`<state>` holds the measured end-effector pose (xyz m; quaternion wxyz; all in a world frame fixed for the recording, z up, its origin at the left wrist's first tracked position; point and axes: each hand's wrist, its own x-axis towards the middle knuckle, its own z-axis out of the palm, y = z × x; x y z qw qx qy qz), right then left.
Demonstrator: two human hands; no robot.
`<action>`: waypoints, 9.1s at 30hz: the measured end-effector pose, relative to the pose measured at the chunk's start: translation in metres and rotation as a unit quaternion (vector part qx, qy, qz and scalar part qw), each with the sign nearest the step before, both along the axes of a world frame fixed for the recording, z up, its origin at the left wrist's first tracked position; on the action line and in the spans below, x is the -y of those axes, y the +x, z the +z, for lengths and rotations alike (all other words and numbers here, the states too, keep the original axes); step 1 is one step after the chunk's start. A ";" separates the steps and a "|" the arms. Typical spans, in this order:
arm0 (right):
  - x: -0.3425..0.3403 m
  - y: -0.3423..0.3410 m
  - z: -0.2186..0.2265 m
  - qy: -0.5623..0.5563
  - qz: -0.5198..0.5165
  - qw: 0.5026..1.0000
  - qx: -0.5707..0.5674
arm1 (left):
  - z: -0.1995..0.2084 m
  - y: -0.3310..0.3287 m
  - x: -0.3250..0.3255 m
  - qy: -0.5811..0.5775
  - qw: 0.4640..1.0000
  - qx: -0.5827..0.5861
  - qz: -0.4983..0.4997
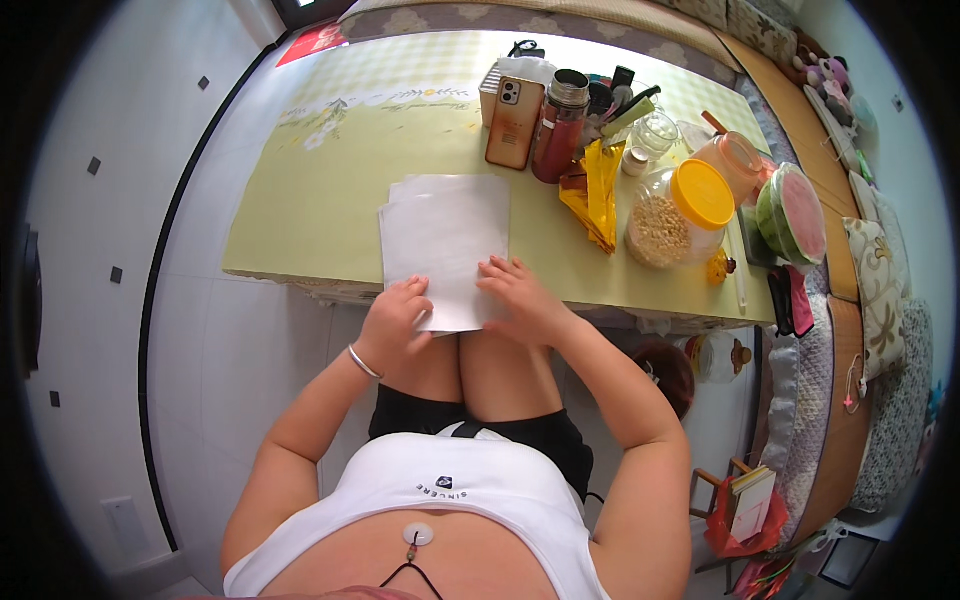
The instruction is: The person sits on the floor and folds multiple sheets of yellow paper into triangular shapes by hand. They repeatedly pick up a sheet, fold it in half, then fold the corners to form a triangle, and place the finished piece on a pile.
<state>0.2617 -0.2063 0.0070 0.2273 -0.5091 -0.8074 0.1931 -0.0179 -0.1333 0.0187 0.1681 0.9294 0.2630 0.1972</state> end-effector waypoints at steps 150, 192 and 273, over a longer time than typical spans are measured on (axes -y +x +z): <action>-0.046 -0.048 -0.003 -0.091 -0.399 0.901 -0.146 | -0.020 -0.032 -0.091 -0.205 0.945 0.105 0.231; -0.035 -0.085 -0.019 0.195 -0.198 0.934 0.225 | -0.018 -0.018 -0.090 0.287 0.936 -0.166 -0.120; -0.130 -0.029 -0.013 -0.006 -0.366 0.928 -0.063 | -0.021 0.027 -0.089 0.016 0.959 0.034 0.280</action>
